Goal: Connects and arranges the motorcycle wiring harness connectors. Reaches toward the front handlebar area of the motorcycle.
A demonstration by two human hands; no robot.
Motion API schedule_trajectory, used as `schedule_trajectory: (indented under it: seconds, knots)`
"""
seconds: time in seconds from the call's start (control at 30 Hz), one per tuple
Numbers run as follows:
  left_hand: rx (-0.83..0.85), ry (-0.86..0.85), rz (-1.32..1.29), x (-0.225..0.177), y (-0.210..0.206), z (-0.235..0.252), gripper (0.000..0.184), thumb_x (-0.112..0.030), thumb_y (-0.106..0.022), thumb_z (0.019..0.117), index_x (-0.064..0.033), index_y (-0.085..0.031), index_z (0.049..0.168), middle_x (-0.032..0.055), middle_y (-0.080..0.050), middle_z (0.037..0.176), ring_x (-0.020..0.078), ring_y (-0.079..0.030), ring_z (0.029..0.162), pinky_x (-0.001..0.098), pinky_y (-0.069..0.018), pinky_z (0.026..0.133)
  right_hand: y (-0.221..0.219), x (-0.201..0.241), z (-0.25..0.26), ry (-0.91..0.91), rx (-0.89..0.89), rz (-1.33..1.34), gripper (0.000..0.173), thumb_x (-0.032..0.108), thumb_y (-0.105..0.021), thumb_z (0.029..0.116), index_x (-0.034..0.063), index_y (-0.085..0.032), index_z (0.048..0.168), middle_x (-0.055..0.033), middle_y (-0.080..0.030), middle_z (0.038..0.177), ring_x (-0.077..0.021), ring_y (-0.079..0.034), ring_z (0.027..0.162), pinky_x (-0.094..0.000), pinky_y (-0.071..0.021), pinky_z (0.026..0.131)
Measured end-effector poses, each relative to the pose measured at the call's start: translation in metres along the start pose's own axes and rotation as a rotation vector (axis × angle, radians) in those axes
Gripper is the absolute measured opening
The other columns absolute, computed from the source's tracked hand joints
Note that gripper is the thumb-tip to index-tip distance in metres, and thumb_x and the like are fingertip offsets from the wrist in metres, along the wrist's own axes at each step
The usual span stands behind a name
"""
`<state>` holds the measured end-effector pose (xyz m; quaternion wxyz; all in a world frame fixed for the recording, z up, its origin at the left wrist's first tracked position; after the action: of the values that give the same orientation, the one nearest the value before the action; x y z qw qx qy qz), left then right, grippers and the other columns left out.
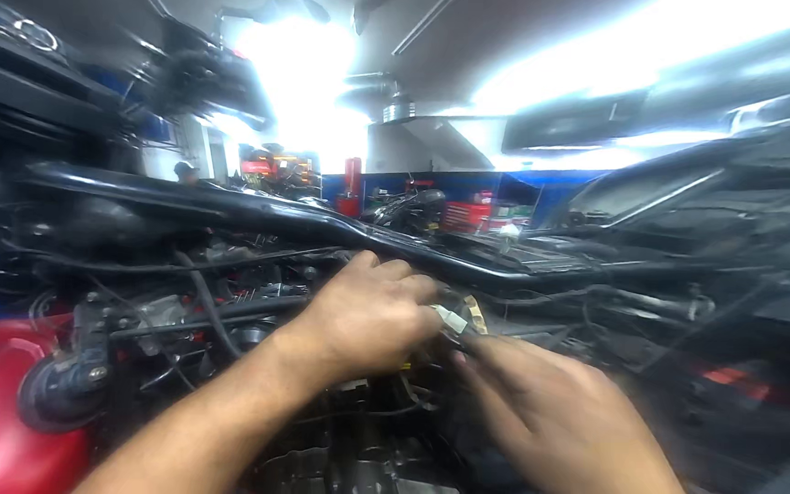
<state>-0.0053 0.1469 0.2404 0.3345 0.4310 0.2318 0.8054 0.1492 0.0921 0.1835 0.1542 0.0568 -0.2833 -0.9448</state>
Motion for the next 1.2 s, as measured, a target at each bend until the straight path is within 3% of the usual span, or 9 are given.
schedule_trajectory:
  seconds: [0.17, 0.27, 0.33, 0.43, 0.5, 0.67, 0.87, 1.0, 1.2]
  knots:
    - [0.064, -0.005, 0.014, -0.002, -0.001, 0.001, 0.008, -0.022, -0.068, 0.0892, -0.0219, -0.076, 0.091, -0.004, -0.072, 0.11, 0.0186, -0.064, 0.104, 0.0427, -0.0484, 0.078, -0.003, 0.007, 0.004, 0.07, 0.01, -0.088, 0.037, 0.037, -0.042, 0.1011, 0.0176, -0.066, 0.081, 0.0007, -0.058, 0.066, -0.0203, -0.062, 0.056, -0.0402, -0.0433, 0.043]
    - [0.023, -0.011, -0.078, 0.004, -0.002, 0.0, 0.012, -0.023, -0.068, 0.0909, -0.0234, -0.078, 0.095, -0.0046, -0.072, 0.11, 0.0176, -0.065, 0.105, 0.0421, -0.0497, 0.08, -0.003, 0.009, 0.006, 0.077, 0.007, -0.09, 0.035, 0.036, -0.042, 0.1008, 0.0176, -0.065, 0.081, 0.0014, -0.059, 0.067, -0.0197, -0.062, 0.056, -0.0398, -0.0431, 0.042]
    - [0.021, 0.007, -0.104, 0.005, -0.002, 0.0, 0.013, -0.025, -0.066, 0.0939, -0.0239, -0.079, 0.097, -0.0056, -0.072, 0.11, 0.0162, -0.065, 0.105, 0.0409, -0.0499, 0.081, -0.002, 0.007, 0.005, 0.042, -0.043, -0.045, 0.034, 0.034, -0.044, 0.1, 0.016, -0.07, 0.087, 0.001, -0.063, 0.071, -0.0189, -0.063, 0.059, -0.0401, -0.0465, 0.045]
    - [0.055, 0.041, -0.119, 0.006, 0.001, 0.001, 0.016, -0.03, -0.064, 0.0985, -0.023, -0.078, 0.101, -0.0054, -0.072, 0.111, 0.0158, -0.065, 0.106, 0.0402, -0.0511, 0.083, 0.003, 0.004, 0.0, -0.049, -0.181, 0.061, 0.033, 0.032, -0.051, 0.101, 0.0128, -0.077, 0.105, -0.0007, -0.07, 0.083, -0.0149, -0.066, 0.069, -0.0373, -0.052, 0.056]
    - [0.075, 0.05, -0.132, 0.006, 0.004, 0.001, 0.018, -0.032, -0.062, 0.1002, -0.0238, -0.078, 0.104, -0.0055, -0.071, 0.113, 0.0157, -0.064, 0.108, 0.0401, -0.0513, 0.085, 0.006, 0.005, -0.004, -0.089, -0.269, 0.124, 0.03, 0.03, -0.056, 0.1, 0.0111, -0.076, 0.112, -0.0015, -0.072, 0.09, -0.0105, -0.068, 0.075, -0.0323, -0.0547, 0.062]
    - [0.087, 0.018, -0.202, 0.008, 0.008, -0.004, 0.024, -0.032, -0.056, 0.1031, -0.023, -0.077, 0.11, -0.0067, -0.07, 0.121, 0.0139, -0.061, 0.116, 0.0396, -0.0496, 0.093, 0.006, 0.003, -0.007, -0.063, -0.292, 0.28, 0.024, 0.029, -0.061, 0.0976, 0.0097, -0.072, 0.106, 0.0012, -0.07, 0.089, -0.0015, -0.065, 0.075, -0.021, -0.0557, 0.065]
    - [-0.021, -0.001, -0.217, 0.008, 0.003, -0.005, 0.019, -0.03, -0.061, 0.0975, -0.0223, -0.078, 0.1, -0.0056, -0.072, 0.113, 0.0154, -0.062, 0.115, 0.0412, -0.05, 0.09, 0.003, 0.003, -0.007, 0.029, -0.28, 0.172, 0.026, 0.026, -0.056, 0.0997, 0.0088, -0.076, 0.102, -0.003, -0.073, 0.091, -0.0102, -0.068, 0.079, -0.0291, -0.0555, 0.066]
    - [-0.134, -0.013, -0.247, 0.003, 0.005, -0.006, 0.016, -0.026, -0.064, 0.0954, -0.0178, -0.078, 0.096, 0.0003, -0.07, 0.114, 0.018, -0.063, 0.116, 0.0424, -0.0517, 0.095, 0.003, 0.006, -0.007, 0.053, -0.294, 0.095, 0.029, 0.026, -0.055, 0.1013, 0.007, -0.076, 0.102, -0.0064, -0.074, 0.089, -0.0156, -0.07, 0.078, -0.0337, -0.0546, 0.062]
    - [-0.162, -0.084, -0.155, -0.004, 0.003, -0.007, 0.015, -0.018, -0.063, 0.095, -0.013, -0.075, 0.088, 0.0026, -0.072, 0.109, 0.0193, -0.066, 0.11, 0.0431, -0.0503, 0.099, -0.002, 0.008, -0.005, 0.108, -0.27, 0.025, 0.031, 0.024, -0.05, 0.1016, 0.0051, -0.076, 0.1, -0.0086, -0.071, 0.083, -0.0212, -0.068, 0.073, -0.0378, -0.0515, 0.058]
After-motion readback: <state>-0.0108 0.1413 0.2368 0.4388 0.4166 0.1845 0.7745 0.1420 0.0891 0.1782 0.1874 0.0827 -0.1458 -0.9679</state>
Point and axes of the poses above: each hand's wrist, its own z-axis towards the middle knuckle, its own y-axis out of the back of the hand, x = y × z, the point moved 5 cm from there along z, towards the middle knuckle
